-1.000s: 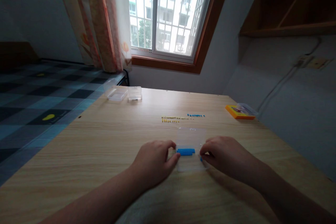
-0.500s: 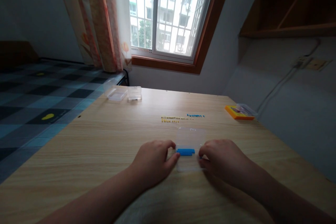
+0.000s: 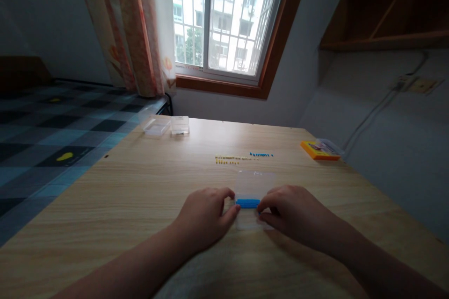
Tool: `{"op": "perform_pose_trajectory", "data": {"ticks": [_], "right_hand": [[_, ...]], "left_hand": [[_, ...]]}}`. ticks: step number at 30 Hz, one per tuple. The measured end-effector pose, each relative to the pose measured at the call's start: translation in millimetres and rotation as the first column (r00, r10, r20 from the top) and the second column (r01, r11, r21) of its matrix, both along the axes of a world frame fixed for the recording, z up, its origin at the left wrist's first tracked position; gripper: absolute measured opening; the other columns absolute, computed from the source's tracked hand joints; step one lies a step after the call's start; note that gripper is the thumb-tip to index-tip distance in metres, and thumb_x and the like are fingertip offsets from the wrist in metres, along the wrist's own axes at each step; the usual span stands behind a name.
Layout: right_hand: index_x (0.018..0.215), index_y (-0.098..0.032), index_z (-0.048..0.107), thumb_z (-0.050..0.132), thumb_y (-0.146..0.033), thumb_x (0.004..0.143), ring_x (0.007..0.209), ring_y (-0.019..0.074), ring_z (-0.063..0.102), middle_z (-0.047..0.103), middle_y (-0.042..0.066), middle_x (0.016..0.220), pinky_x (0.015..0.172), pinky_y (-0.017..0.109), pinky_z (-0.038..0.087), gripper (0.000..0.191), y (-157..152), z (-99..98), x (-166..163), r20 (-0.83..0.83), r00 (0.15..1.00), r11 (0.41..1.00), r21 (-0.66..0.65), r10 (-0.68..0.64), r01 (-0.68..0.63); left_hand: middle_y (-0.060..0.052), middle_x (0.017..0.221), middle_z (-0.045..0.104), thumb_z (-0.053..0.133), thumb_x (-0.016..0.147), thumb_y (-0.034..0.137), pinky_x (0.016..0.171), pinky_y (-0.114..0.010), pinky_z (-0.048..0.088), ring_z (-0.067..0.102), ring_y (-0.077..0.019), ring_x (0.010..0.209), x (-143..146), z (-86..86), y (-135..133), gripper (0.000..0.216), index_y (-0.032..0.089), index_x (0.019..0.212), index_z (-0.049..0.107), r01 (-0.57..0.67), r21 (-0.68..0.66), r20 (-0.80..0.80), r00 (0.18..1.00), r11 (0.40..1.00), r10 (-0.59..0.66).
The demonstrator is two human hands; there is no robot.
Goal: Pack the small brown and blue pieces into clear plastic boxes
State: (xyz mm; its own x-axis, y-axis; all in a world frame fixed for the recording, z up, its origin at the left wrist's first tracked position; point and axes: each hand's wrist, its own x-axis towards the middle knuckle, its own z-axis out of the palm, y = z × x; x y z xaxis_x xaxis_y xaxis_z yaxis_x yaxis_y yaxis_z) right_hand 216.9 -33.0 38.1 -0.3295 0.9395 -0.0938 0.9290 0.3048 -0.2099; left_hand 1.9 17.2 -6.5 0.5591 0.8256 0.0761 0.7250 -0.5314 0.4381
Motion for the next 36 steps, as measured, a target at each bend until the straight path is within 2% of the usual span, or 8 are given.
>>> {"op": "perform_pose_trajectory", "data": {"ticks": [5,12,16,20,24,29,36], "right_hand": [[0.078,-0.028,0.079,0.061,-0.022,0.083,0.063,0.0123,0.061,0.074,-0.002,0.070,0.060,0.024,0.035,0.019,8,-3.9,5,-0.060,0.997,0.998,-0.041,0.047,-0.050],[0.088,-0.030,0.080,0.062,-0.019,0.082,0.063,0.0116,0.062,0.075,-0.003,0.074,0.060,0.022,0.037,0.022,15,-11.0,16,-0.099,0.992,0.992,-0.092,0.080,-0.089],[0.093,-0.031,0.080,0.062,-0.018,0.082,0.070,0.0131,0.066,0.078,-0.003,0.082,0.065,0.022,0.040,0.025,13,-11.2,18,-0.107,0.990,0.988,-0.110,0.096,-0.108],[0.097,-0.030,0.080,0.062,-0.021,0.086,0.072,0.0142,0.068,0.078,-0.001,0.086,0.068,0.022,0.042,0.023,14,-14.2,20,-0.147,0.977,0.975,-0.141,0.153,-0.174],[0.101,-0.029,0.080,0.060,-0.022,0.089,0.073,0.0143,0.068,0.078,0.001,0.088,0.068,0.023,0.043,0.024,17,-15.5,23,-0.169,0.968,0.973,-0.107,0.187,-0.207],[0.099,-0.031,0.079,0.061,-0.023,0.089,0.074,0.0137,0.066,0.078,-0.001,0.088,0.068,0.023,0.041,0.023,16,-11.0,26,-0.150,0.979,0.989,-0.029,0.141,-0.147],[0.091,-0.030,0.080,0.062,-0.022,0.085,0.072,0.0142,0.065,0.077,-0.001,0.081,0.067,0.024,0.039,0.020,13,-12.4,24,-0.082,0.986,0.989,-0.037,0.142,-0.146]], "left_hand": [[-0.004,0.078,0.072,0.053,0.089,0.042,0.070,-0.034,0.046,0.064,-0.0230,0.075,0,0.3,0,0.031,0.023,0.106,0.071,-0.005,-0.008,0.002,1.000,1.000,0.005],[-0.004,0.080,0.072,0.053,0.090,0.042,0.071,-0.035,0.046,0.065,-0.0234,0.075,-1,-1.0,0,0.031,0.024,0.107,0.071,0.003,0.001,0.002,1.000,1.000,-0.003],[-0.005,0.080,0.072,0.052,0.090,0.041,0.070,-0.034,0.045,0.064,-0.0229,0.075,0,-0.9,0,0.031,0.023,0.107,0.071,0.007,0.003,0.001,1.000,1.000,-0.007],[-0.004,0.079,0.072,0.053,0.089,0.041,0.068,-0.033,0.044,0.064,-0.0219,0.073,0,-1.3,0,0.031,0.023,0.107,0.071,0.000,0.002,0.006,1.000,1.000,0.000],[-0.004,0.080,0.072,0.053,0.089,0.042,0.067,-0.032,0.043,0.063,-0.0219,0.073,-1,-3.1,1,0.031,0.024,0.107,0.071,0.003,0.004,0.003,1.000,1.000,-0.003],[-0.003,0.077,0.071,0.053,0.090,0.042,0.066,-0.031,0.042,0.062,-0.0209,0.071,-1,-2.7,1,0.030,0.024,0.108,0.070,-0.001,-0.001,-0.006,1.000,1.000,0.001],[-0.002,0.076,0.070,0.054,0.089,0.042,0.066,-0.031,0.041,0.062,-0.0205,0.071,-1,-1.8,1,0.030,0.024,0.107,0.070,-0.001,-0.014,-0.001,1.000,1.000,0.001]]}}
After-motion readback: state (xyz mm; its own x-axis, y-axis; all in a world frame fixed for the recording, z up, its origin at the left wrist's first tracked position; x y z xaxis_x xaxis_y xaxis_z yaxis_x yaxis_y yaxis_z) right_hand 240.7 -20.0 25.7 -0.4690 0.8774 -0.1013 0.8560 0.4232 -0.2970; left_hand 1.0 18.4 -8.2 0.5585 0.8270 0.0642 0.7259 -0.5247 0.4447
